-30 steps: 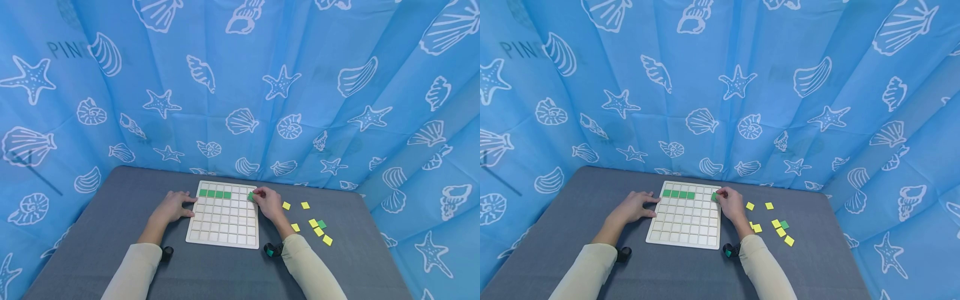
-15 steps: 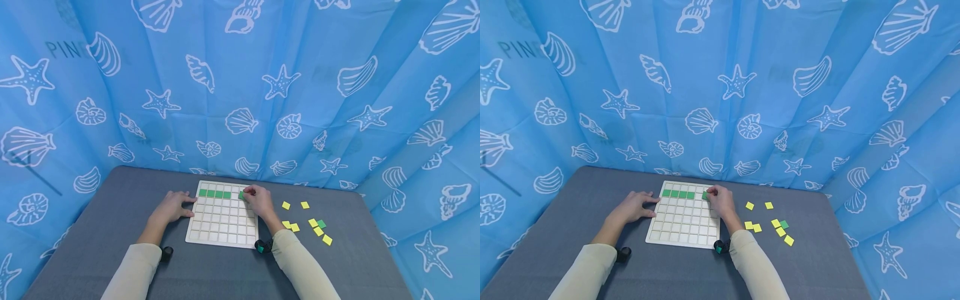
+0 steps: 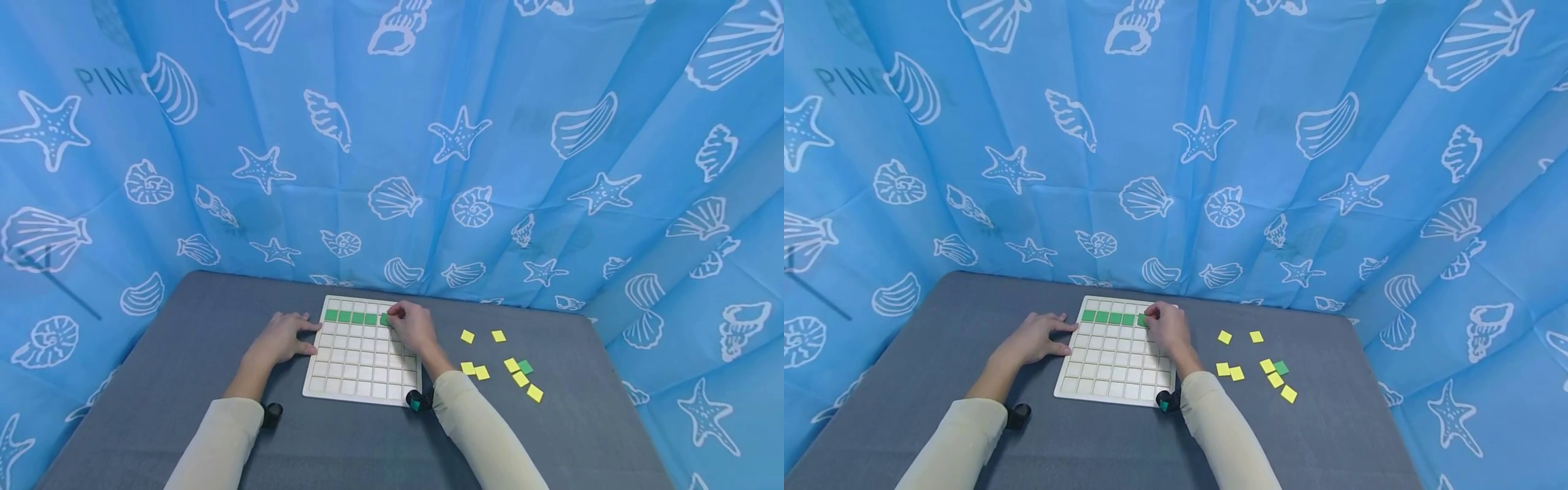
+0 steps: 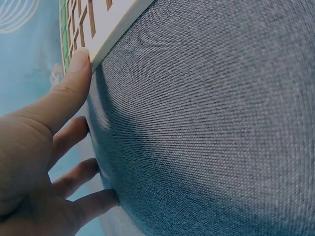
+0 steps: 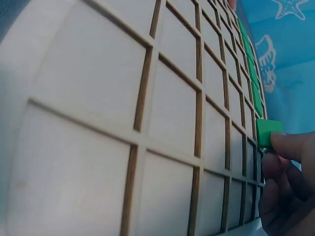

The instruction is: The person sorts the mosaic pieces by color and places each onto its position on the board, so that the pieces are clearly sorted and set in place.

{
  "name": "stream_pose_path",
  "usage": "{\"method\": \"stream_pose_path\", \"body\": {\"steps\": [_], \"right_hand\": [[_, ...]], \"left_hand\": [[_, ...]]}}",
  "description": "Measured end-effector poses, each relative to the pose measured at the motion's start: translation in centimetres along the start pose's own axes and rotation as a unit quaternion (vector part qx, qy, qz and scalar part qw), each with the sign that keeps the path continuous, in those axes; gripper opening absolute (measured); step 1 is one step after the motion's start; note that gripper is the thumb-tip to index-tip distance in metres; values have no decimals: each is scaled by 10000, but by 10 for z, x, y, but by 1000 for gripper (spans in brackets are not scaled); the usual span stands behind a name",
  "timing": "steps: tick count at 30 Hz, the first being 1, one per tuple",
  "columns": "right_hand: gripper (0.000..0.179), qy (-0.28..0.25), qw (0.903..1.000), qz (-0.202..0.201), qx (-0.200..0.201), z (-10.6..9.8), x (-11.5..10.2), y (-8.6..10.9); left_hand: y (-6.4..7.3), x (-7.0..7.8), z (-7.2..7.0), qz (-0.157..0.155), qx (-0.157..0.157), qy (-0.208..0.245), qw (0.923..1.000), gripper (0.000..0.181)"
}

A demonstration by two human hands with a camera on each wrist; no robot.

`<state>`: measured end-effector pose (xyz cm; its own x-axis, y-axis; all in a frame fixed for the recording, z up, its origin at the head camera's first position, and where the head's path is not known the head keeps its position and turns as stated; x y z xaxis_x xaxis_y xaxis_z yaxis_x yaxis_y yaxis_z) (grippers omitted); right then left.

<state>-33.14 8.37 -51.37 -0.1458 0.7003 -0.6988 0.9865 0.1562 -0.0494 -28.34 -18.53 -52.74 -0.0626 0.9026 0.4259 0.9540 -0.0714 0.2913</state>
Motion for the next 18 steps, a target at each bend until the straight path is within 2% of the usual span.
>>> {"method": "stream_pose_path", "body": {"steps": [3,7,11,18], "right_hand": [[9,136,9999,-77,-23,2,-3,-1],[9,590,9982,-138,-19,5,-5,-1],[11,1084,9935,-327,-84,7,-7,-1],[15,1539,9862,-594,-150,8,-10,1]], "left_hand": [[0,0,0,-23,-7,-6,10000,60],[0,1,0,-4,-2,-2,10000,60],[0,1,0,-8,24,25,10000,60],[1,0,-1,-14,53,15,10000,60]]}}
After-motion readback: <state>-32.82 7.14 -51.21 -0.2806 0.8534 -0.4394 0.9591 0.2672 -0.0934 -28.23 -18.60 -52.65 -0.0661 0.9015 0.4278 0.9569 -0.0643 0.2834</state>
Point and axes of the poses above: each hand's wrist, its own y-axis away from the middle knuckle, its own z-axis out of the palm, x = y × z, the point moved 6 cm from there along -y, towards the middle knuckle, and after that the axes turned 2 degrees about -z, right-handed, at the moved point
